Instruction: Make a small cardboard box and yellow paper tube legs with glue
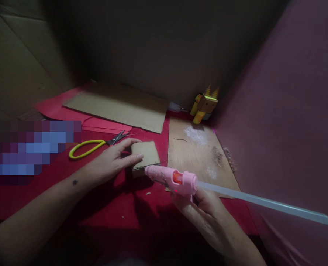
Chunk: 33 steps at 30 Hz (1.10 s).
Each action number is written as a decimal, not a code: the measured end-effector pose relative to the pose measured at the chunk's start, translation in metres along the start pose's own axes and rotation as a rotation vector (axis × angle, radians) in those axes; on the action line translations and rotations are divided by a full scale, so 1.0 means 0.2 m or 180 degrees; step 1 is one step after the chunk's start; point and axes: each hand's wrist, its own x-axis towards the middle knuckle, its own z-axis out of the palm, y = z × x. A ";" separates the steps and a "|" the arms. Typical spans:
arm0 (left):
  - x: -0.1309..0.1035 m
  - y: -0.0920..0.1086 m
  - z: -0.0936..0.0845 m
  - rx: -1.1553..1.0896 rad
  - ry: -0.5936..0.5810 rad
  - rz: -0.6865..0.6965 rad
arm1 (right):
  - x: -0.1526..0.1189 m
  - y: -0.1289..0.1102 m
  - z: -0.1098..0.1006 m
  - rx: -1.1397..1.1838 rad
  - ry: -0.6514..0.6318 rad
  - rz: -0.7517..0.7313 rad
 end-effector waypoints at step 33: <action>-0.01 0.01 0.00 0.0108 0.0015 -0.0014 | -0.02 -0.04 -0.08 -0.0122 0.0172 0.0094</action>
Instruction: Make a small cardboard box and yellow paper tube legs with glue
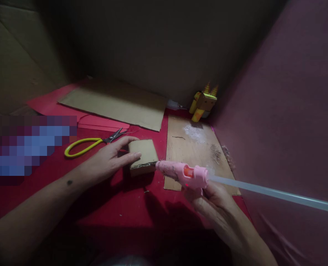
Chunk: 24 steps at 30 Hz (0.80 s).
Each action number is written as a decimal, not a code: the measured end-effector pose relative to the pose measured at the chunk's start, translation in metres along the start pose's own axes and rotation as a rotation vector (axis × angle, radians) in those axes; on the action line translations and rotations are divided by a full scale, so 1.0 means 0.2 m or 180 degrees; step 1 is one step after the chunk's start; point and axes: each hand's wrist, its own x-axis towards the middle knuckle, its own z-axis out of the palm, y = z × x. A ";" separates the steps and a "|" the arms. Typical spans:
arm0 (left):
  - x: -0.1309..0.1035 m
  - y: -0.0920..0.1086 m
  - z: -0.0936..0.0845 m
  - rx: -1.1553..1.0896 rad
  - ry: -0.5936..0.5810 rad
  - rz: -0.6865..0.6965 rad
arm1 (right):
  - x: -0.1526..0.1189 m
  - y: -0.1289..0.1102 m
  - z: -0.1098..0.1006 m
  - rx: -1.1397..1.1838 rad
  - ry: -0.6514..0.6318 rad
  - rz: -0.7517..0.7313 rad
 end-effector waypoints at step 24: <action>0.00 0.00 0.00 -0.0059 -0.0067 -0.0009 | -0.03 0.04 -0.03 -0.0045 0.0205 0.0198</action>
